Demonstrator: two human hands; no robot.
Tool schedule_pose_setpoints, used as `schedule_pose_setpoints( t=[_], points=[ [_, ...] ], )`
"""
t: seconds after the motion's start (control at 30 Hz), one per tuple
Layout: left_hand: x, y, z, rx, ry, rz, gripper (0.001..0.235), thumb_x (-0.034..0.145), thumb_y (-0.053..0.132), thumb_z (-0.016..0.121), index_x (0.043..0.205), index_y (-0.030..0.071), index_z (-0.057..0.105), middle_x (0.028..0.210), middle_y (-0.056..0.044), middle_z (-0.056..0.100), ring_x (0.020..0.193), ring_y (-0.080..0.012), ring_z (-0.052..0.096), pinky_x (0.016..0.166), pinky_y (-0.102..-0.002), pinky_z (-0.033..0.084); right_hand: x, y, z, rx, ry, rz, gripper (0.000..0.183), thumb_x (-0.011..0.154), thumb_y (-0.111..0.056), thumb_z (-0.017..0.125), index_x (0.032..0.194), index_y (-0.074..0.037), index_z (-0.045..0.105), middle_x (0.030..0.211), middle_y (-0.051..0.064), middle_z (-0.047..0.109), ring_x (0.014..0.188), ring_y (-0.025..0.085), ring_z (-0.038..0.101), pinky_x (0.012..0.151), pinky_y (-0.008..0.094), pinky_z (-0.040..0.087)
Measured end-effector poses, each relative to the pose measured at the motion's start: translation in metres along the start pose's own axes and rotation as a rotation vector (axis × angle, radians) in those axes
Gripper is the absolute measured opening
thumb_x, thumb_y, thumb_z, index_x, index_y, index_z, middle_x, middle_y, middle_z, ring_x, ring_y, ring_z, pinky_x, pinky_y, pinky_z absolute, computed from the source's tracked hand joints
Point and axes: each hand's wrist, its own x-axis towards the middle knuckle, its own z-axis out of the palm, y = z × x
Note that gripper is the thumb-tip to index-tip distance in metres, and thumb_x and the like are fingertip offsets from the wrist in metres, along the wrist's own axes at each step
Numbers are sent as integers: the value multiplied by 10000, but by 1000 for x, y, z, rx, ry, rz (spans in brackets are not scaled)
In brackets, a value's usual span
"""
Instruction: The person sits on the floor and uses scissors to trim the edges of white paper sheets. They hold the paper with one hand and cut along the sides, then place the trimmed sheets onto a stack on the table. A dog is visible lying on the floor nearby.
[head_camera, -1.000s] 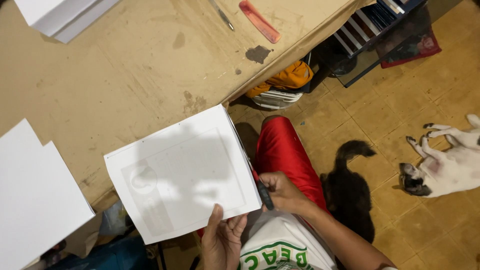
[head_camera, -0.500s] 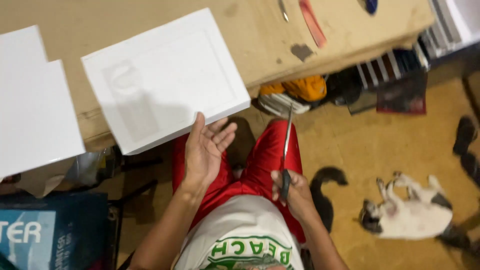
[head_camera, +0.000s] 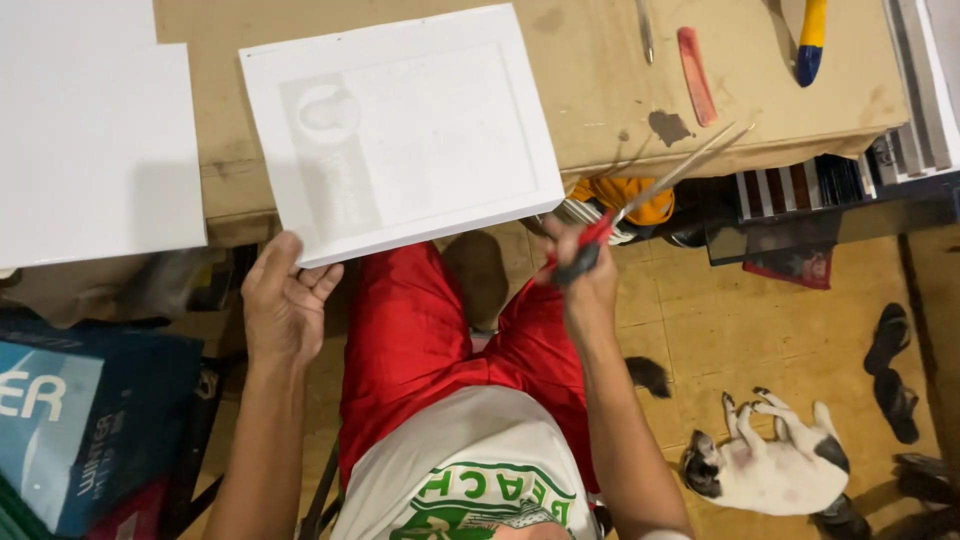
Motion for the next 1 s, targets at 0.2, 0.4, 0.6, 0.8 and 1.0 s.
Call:
schedule_pose_setpoints(
  t=[0.2,0.4,0.6,0.8,1.0],
  points=[
    [-5,16,5,172,-65,22,319,967,242,733,1185,21,660,986,-142,747,867,-260,790,784,-387,686,30,3,32,181,97,46,317,856,-266,863,876,-69,616,822,115,741,723,248,783,559,310,674],
    [-23,14,11,105,-54,-3,264,901,169,767,1091,21,659,908,-90,720,789,-245,784,712,-365,689,26,-19,44,119,184,29,274,824,-196,894,827,-68,651,744,80,713,647,211,745,505,316,675],
    [-25,3,4,29,-96,-65,264,956,192,703,1155,29,645,893,-140,758,802,-253,795,640,-296,672,24,20,7,196,274,111,357,936,-405,746,998,-69,645,904,144,761,707,233,762,494,338,666],
    [-61,0,16,146,-3,-79,509,857,277,681,1295,21,635,1063,-109,726,737,-247,719,499,-216,446,-20,53,14,332,-23,151,436,912,-292,737,1232,-11,641,1202,178,703,897,298,747,600,305,657],
    [-91,-43,-18,101,-226,-204,565,829,128,671,1368,-11,580,1077,-225,742,820,-463,767,634,-410,642,-15,6,36,370,-17,142,458,868,-340,776,1245,-94,687,1190,14,725,1068,148,677,781,371,612]
  ],
)
